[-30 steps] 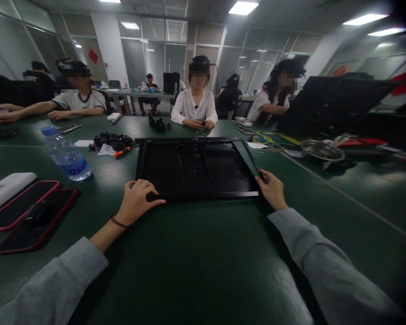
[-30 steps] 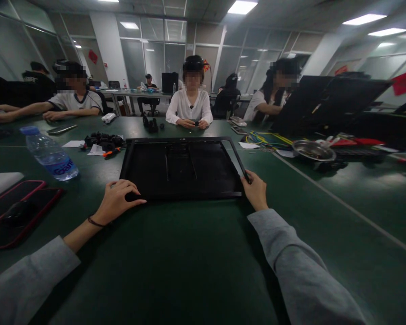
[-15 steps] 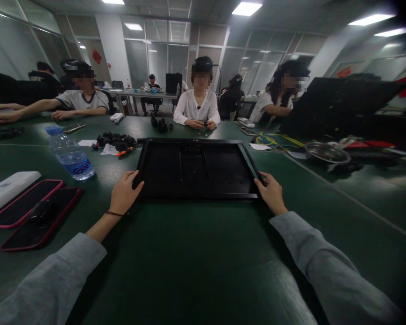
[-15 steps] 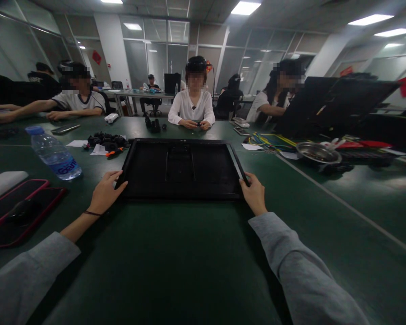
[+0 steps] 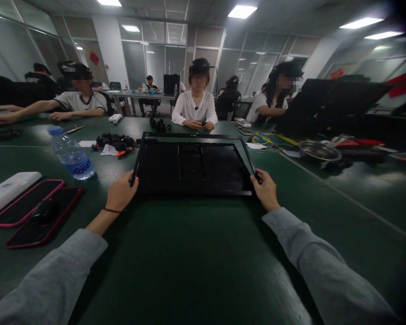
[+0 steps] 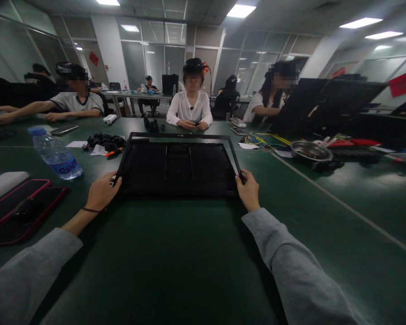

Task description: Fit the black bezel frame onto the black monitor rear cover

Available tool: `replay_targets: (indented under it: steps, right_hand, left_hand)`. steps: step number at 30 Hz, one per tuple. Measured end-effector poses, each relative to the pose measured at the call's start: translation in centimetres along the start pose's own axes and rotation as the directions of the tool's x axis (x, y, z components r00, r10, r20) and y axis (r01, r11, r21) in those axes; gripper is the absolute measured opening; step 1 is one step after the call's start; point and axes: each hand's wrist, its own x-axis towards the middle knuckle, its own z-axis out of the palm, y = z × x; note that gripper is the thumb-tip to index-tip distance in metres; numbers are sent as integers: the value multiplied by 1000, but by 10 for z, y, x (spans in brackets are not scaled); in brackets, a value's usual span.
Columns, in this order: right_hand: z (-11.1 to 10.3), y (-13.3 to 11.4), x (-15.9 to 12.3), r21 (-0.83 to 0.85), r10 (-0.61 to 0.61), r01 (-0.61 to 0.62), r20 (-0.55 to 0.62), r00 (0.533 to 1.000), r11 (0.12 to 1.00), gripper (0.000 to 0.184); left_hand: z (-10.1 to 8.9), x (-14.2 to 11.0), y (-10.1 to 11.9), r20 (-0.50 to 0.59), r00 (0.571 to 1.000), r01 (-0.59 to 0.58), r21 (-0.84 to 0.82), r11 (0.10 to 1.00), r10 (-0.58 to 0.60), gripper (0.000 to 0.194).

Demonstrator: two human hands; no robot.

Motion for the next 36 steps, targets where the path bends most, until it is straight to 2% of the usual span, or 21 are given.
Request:
replay_targets:
  steps: [9, 16, 20, 25, 29, 36]
  right_hand:
    - [4, 15, -2, 92, 63, -68, 50, 997, 993, 59]
    - [3, 8, -2, 139, 97, -112, 108, 989, 984, 57]
    - [1, 8, 0, 143, 83, -103, 138, 987, 984, 59]
    - [1, 15, 6, 48, 22, -30, 168, 985, 998, 58]
    - [1, 16, 6, 49, 12, -21, 172, 985, 999, 55]
    - [3, 16, 7, 84, 40, -54, 163, 986, 995, 58]
  left_hand:
    - [-1, 0, -5, 42, 999, 37, -63, 997, -34, 47]
    - [3, 4, -10, 81, 988, 138, -87, 987, -131, 44]
    - [9, 8, -15, 125, 980, 182, -223, 958, -157, 47]
    - [15, 12, -19, 168, 971, 221, -368, 903, -169, 57]
    - [16, 12, -21, 158, 977, 191, -366, 911, -142, 55]
    - [10, 9, -14, 162, 977, 177, -255, 951, -138, 52]
